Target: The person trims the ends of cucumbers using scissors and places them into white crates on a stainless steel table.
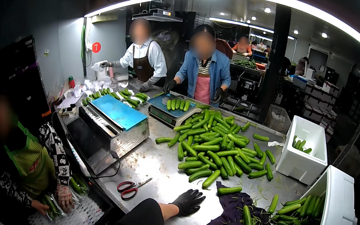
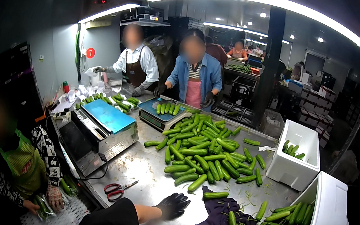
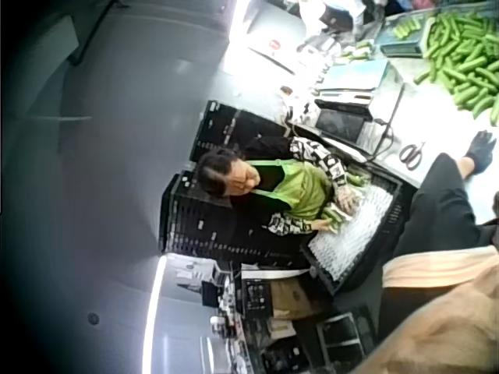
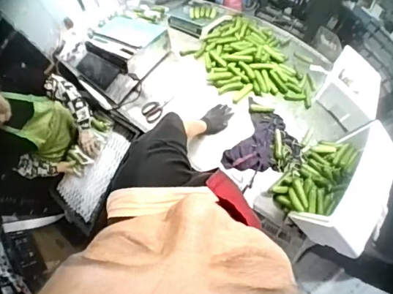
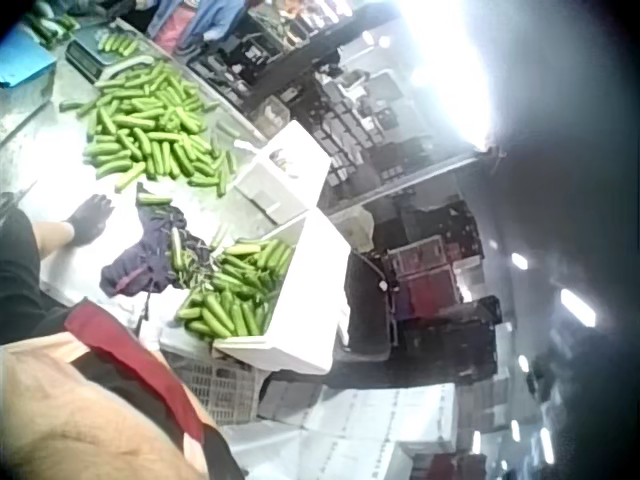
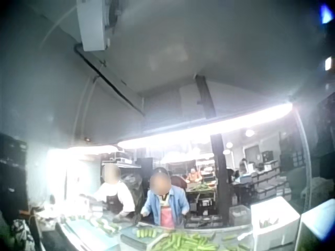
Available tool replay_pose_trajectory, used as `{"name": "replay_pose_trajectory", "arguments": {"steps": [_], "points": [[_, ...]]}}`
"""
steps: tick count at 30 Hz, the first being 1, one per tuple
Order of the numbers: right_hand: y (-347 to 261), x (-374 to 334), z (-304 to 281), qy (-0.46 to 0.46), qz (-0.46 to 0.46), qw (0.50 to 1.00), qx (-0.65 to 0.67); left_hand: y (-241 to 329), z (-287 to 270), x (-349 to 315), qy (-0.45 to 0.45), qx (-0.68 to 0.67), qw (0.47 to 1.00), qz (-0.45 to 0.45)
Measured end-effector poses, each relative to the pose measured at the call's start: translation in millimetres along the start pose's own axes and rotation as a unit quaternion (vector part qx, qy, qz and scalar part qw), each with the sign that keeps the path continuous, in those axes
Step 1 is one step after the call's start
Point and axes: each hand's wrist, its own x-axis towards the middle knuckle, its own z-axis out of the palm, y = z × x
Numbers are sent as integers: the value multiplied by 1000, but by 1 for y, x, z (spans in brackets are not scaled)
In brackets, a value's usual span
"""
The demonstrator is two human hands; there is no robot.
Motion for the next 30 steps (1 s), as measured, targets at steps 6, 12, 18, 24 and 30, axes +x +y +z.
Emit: {"name": "replay_pose_trajectory", "arguments": {"steps": [6, 12, 18, 24, 30], "points": [[-9, -1, 4, -23, 16, 1000, -2, -8, 15, -3, -17, 11, 1000, -6], [-13, -1, 2, -34, 16, 999, -5, -7, 14, -1, -25, 30, 999, 0], [-6, -6, -6, -35, 7, 999, -9, 0, 8, 2, -2, 33, 999, 4], [-4, -14, -6, -44, -4, 999, -4, -5, 7, 3, -23, 0, 1000, -3], [4, -13, -4, -29, -5, 1000, -1, -8, 11, 5, -36, -1, 999, -9]]}}
